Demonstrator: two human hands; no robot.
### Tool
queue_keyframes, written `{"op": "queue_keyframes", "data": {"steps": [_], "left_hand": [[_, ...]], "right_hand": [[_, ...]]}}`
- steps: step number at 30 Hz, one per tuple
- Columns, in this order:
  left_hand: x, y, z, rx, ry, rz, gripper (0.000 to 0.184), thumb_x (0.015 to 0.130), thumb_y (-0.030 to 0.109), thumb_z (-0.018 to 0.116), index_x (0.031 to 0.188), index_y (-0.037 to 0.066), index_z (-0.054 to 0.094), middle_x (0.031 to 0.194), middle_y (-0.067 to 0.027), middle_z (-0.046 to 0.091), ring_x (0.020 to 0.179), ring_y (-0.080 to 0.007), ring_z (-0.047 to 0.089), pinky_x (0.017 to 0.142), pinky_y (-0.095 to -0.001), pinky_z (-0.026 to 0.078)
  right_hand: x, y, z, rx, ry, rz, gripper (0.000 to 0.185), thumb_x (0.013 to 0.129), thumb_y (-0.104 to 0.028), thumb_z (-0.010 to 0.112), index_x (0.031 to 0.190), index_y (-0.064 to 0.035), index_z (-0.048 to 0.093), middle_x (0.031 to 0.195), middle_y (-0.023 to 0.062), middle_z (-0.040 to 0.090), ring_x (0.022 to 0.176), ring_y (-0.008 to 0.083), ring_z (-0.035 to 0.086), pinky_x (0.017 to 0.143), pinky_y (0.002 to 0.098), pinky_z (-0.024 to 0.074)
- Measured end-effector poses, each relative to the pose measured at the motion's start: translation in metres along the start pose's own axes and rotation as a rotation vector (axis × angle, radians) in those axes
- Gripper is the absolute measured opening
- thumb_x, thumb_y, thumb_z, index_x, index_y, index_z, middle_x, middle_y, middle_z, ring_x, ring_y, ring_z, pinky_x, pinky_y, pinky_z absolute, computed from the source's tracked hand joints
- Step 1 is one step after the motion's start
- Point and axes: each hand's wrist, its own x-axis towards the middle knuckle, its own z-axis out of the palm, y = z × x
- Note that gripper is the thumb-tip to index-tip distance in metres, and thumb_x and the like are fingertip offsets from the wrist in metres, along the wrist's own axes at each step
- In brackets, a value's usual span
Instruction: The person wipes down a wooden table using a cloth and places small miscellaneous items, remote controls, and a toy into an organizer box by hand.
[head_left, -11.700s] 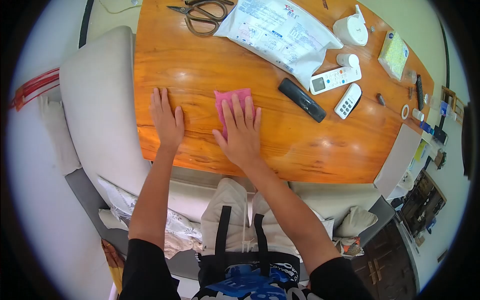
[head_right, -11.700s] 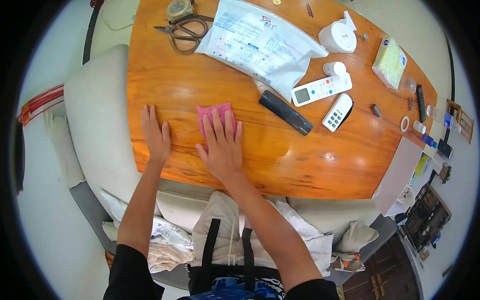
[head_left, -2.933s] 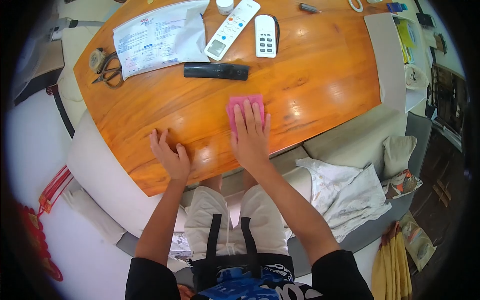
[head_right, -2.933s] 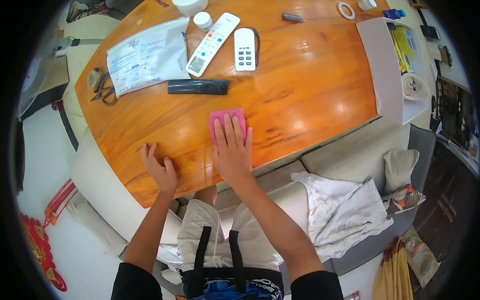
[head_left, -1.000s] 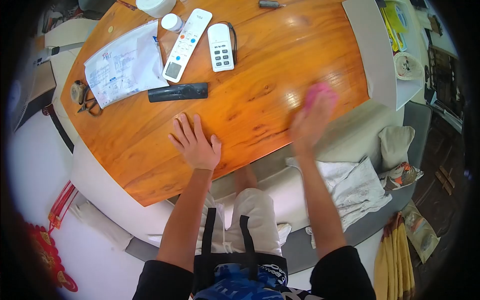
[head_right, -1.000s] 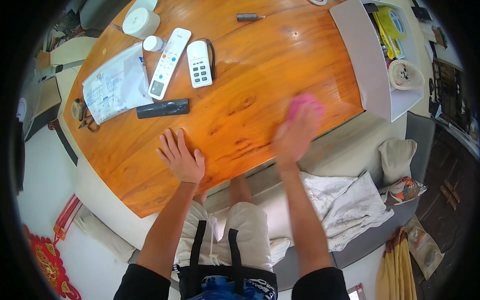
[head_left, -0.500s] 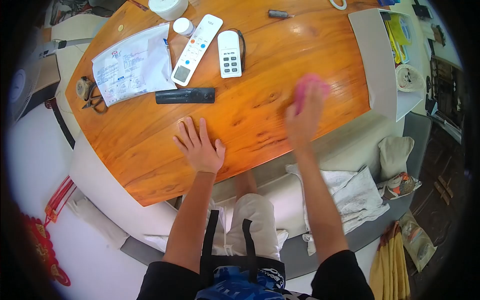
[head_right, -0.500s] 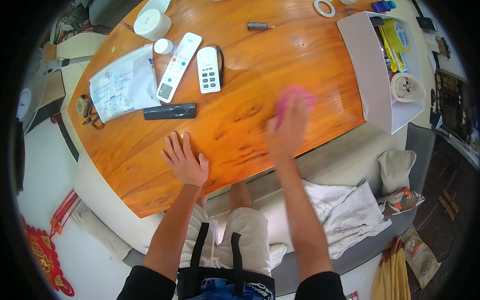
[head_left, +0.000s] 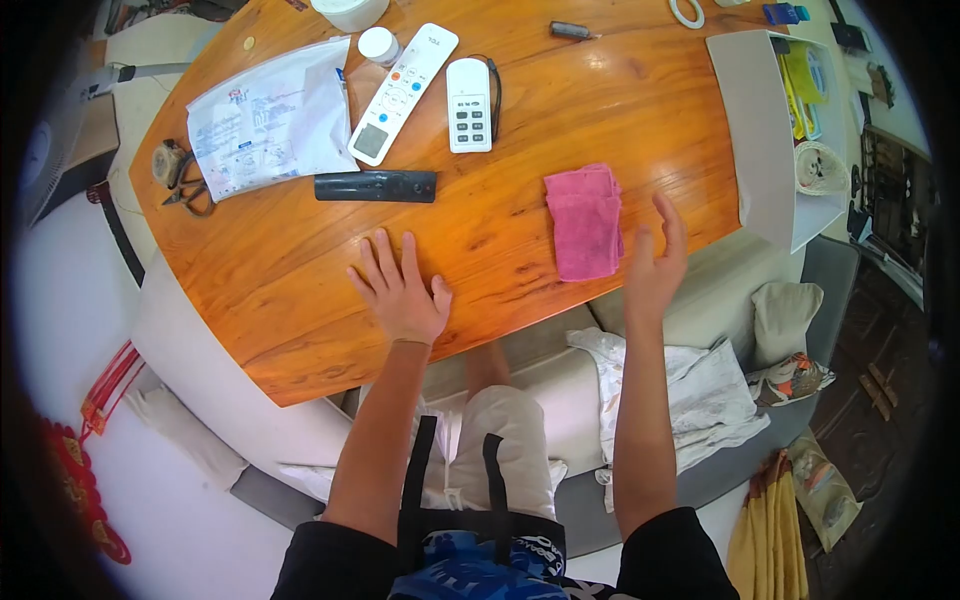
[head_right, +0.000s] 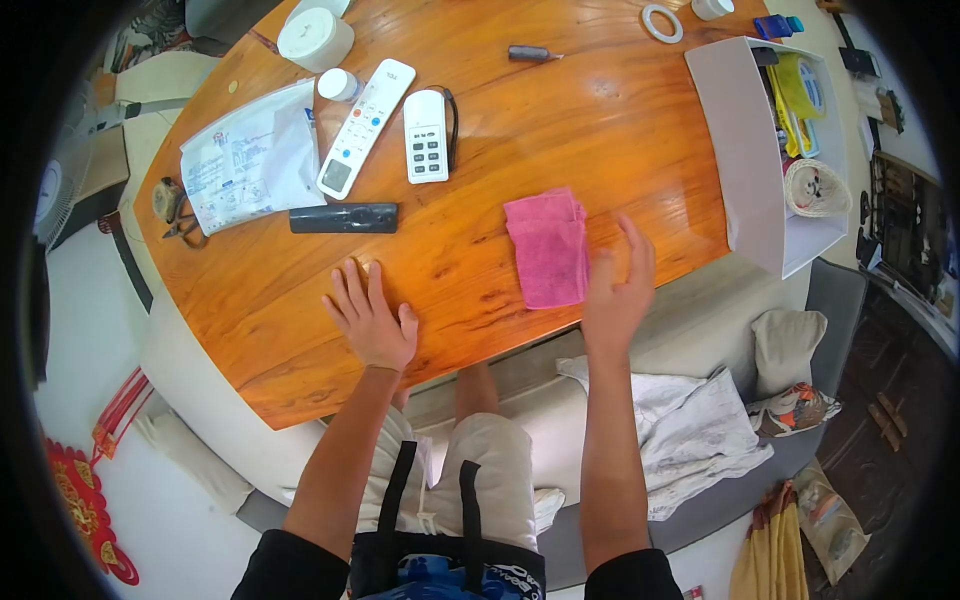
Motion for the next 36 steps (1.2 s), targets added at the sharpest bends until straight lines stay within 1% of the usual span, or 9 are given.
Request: {"op": "queue_keyframes", "data": {"steps": [4, 7, 10, 19, 22, 25, 31, 33, 36], "left_hand": [[0.001, 0.0, -0.003, -0.003, 0.002, 0.004, 0.07, 0.085, 0.033, 0.053, 0.148, 0.005, 0.04, 0.159, -0.0231, 0.026, 0.147, -0.0464, 0.02, 0.117, -0.0657, 0.01], [0.002, 0.001, -0.004, -0.005, -0.029, -0.005, 0.072, 0.083, 0.032, 0.055, 0.147, 0.005, 0.041, 0.159, -0.0235, 0.026, 0.147, -0.0466, 0.02, 0.117, -0.0658, 0.009], [0.003, 0.0, -0.006, 0.001, -0.054, -0.017, 0.072, 0.081, 0.031, 0.057, 0.147, 0.005, 0.041, 0.159, -0.0239, 0.026, 0.147, -0.0467, 0.019, 0.117, -0.066, 0.008], [0.002, 0.0, -0.005, -0.025, -0.045, -0.016, 0.072, 0.08, 0.03, 0.058, 0.147, 0.006, 0.042, 0.159, -0.0239, 0.026, 0.147, -0.0469, 0.018, 0.117, -0.0664, 0.007], [0.0, 0.0, -0.005, -0.03, -0.04, -0.012, 0.073, 0.08, 0.03, 0.058, 0.147, 0.006, 0.042, 0.159, -0.0241, 0.026, 0.147, -0.0469, 0.018, 0.117, -0.0664, 0.007], [0.002, -0.001, -0.002, -0.03, -0.032, -0.014, 0.074, 0.079, 0.029, 0.058, 0.147, 0.006, 0.042, 0.159, -0.0241, 0.026, 0.147, -0.0469, 0.018, 0.117, -0.0667, 0.007], [-0.001, 0.0, -0.001, -0.041, -0.014, -0.002, 0.075, 0.08, 0.031, 0.058, 0.148, 0.006, 0.041, 0.16, -0.0236, 0.024, 0.147, -0.0473, 0.018, 0.116, -0.0674, 0.008], [0.0, -0.002, -0.001, -0.027, -0.028, -0.001, 0.075, 0.08, 0.031, 0.058, 0.148, 0.007, 0.04, 0.16, -0.0234, 0.024, 0.147, -0.0472, 0.018, 0.116, -0.0675, 0.008], [0.0, -0.001, -0.005, -0.001, -0.09, -0.019, 0.074, 0.081, 0.032, 0.058, 0.148, 0.007, 0.04, 0.16, -0.0231, 0.023, 0.147, -0.0469, 0.018, 0.116, -0.0676, 0.008]], "right_hand": [[-0.004, -0.022, 0.037, -0.406, -0.195, -0.479, 0.053, 0.09, -0.015, 0.06, 0.141, -0.0053, 0.051, 0.147, 0.0179, 0.046, 0.14, 0.0378, 0.038, 0.116, 0.0524, 0.0269], [-0.009, -0.009, 0.06, -0.563, -0.235, -0.453, 0.058, 0.088, -0.016, 0.061, 0.144, -0.007, 0.046, 0.153, 0.0159, 0.039, 0.144, 0.0367, 0.032, 0.117, 0.0574, 0.0203], [-0.01, -0.007, 0.058, -0.488, -0.233, -0.423, 0.061, 0.089, -0.018, 0.061, 0.146, -0.0083, 0.045, 0.155, 0.0156, 0.037, 0.146, 0.0365, 0.03, 0.118, 0.058, 0.0189], [-0.005, 0.021, 0.052, -0.551, -0.197, -0.523, 0.064, 0.089, -0.02, 0.06, 0.149, -0.0078, 0.042, 0.155, 0.0168, 0.037, 0.145, 0.0393, 0.03, 0.118, 0.0563, 0.0215], [0.059, 0.008, 0.073, -0.547, -0.055, -0.586, 0.063, 0.089, -0.02, 0.059, 0.149, -0.0061, 0.041, 0.154, 0.0174, 0.038, 0.145, 0.0396, 0.029, 0.117, 0.0551, 0.0232], [0.093, -0.014, 0.105, -0.587, 0.085, -0.424, 0.062, 0.09, -0.019, 0.058, 0.147, -0.0042, 0.042, 0.154, 0.0178, 0.039, 0.146, 0.0392, 0.029, 0.117, 0.0543, 0.024], [-0.005, -0.006, 0.084, -0.49, -0.357, -0.638, 0.059, 0.089, -0.018, 0.059, 0.144, -0.0034, 0.044, 0.153, 0.0186, 0.04, 0.144, 0.0385, 0.031, 0.118, 0.0529, 0.0241], [0.03, 0.007, 0.067, -0.445, -0.381, -0.756, 0.058, 0.091, -0.018, 0.058, 0.145, -0.0037, 0.044, 0.153, 0.0191, 0.039, 0.143, 0.0391, 0.032, 0.119, 0.0521, 0.0237], [0.101, 0.005, 0.071, -0.59, -0.146, -0.66, 0.056, 0.093, -0.017, 0.055, 0.146, -0.0037, 0.043, 0.153, 0.0199, 0.039, 0.143, 0.0402, 0.032, 0.12, 0.0518, 0.0231]]}}
